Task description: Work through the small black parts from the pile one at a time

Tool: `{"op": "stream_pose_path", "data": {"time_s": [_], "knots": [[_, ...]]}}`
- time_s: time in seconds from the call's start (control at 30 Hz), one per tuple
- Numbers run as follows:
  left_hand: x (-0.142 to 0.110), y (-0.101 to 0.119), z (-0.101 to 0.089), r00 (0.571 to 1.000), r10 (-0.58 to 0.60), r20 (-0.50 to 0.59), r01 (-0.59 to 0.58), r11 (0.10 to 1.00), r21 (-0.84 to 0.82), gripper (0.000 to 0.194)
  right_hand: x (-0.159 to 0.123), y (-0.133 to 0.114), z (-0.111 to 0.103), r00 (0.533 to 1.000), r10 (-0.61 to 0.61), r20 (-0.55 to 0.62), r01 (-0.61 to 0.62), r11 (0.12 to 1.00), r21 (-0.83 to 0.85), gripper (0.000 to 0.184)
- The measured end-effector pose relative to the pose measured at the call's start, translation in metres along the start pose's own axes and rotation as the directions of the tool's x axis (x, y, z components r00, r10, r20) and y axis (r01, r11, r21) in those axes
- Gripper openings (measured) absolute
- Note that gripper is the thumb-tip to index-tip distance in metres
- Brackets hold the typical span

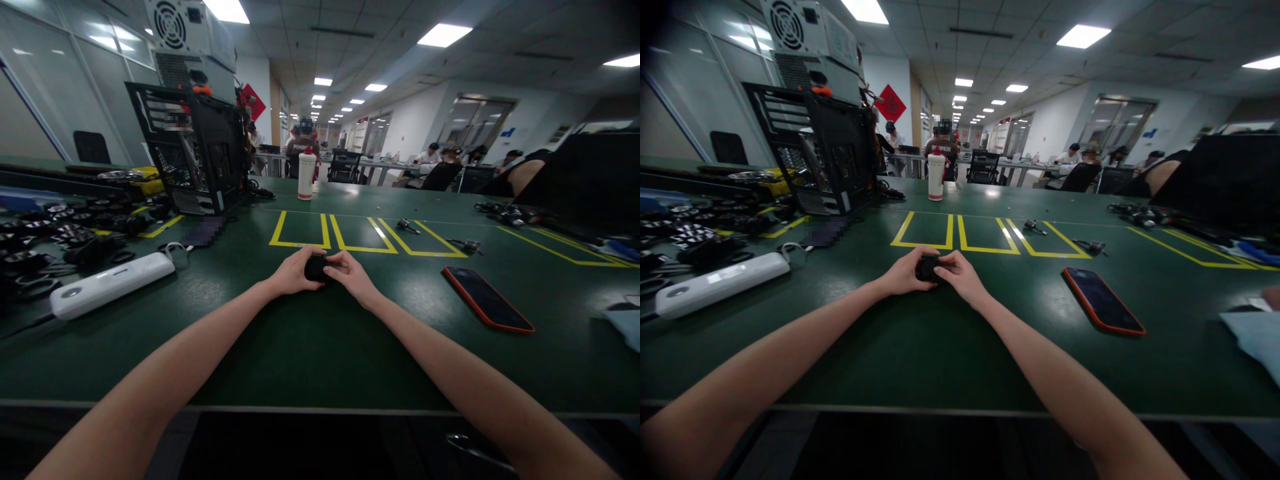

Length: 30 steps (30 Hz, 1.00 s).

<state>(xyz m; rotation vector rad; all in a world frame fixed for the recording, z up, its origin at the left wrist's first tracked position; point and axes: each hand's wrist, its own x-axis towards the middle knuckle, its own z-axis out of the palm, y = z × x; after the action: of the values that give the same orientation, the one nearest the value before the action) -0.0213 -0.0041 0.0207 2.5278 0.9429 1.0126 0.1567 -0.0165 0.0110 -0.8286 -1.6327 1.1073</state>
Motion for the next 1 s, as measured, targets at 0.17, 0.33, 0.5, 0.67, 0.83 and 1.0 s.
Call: {"op": "stream_pose_path", "data": {"time_s": [0.17,0.33,0.5,0.67,0.83,1.0], "knots": [[0.0002,0.0007,-0.0008,1.000,-0.005,0.003,0.005,1.000,-0.010,0.060,0.0020,-0.0015,-0.0001,0.999,0.033,-0.011,-0.033,0.998,-0.059,0.028],[0.0001,-0.0004,0.0001,1.000,-0.013,0.004,0.013,1.000,-0.008,0.060,0.0015,0.0019,-0.0034,0.997,0.034,0.076,-0.035,0.999,0.011,0.031],[0.0002,-0.0010,0.0006,1.000,0.006,0.002,-0.006,1.000,-0.001,0.061,0.0012,0.0042,-0.0034,0.997,-0.009,0.076,0.007,1.000,0.027,0.031],[0.0003,-0.0009,0.0006,1.000,-0.014,0.003,0.014,1.000,-0.002,0.061,0.0025,0.0007,-0.0008,0.999,-0.037,-0.010,0.037,0.998,-0.045,0.021],[0.0000,0.0002,0.0001,1.000,-0.015,0.007,0.015,1.000,-0.001,0.060,0.0023,0.0003,-0.0020,0.999,0.035,0.001,-0.035,0.997,-0.065,0.027],[-0.0001,0.0001,0.0000,1.000,-0.010,0.002,0.010,1.000,-0.004,0.060,-0.0005,0.0008,-0.0032,0.997,0.007,0.081,-0.009,1.000,0.023,0.032]]}}
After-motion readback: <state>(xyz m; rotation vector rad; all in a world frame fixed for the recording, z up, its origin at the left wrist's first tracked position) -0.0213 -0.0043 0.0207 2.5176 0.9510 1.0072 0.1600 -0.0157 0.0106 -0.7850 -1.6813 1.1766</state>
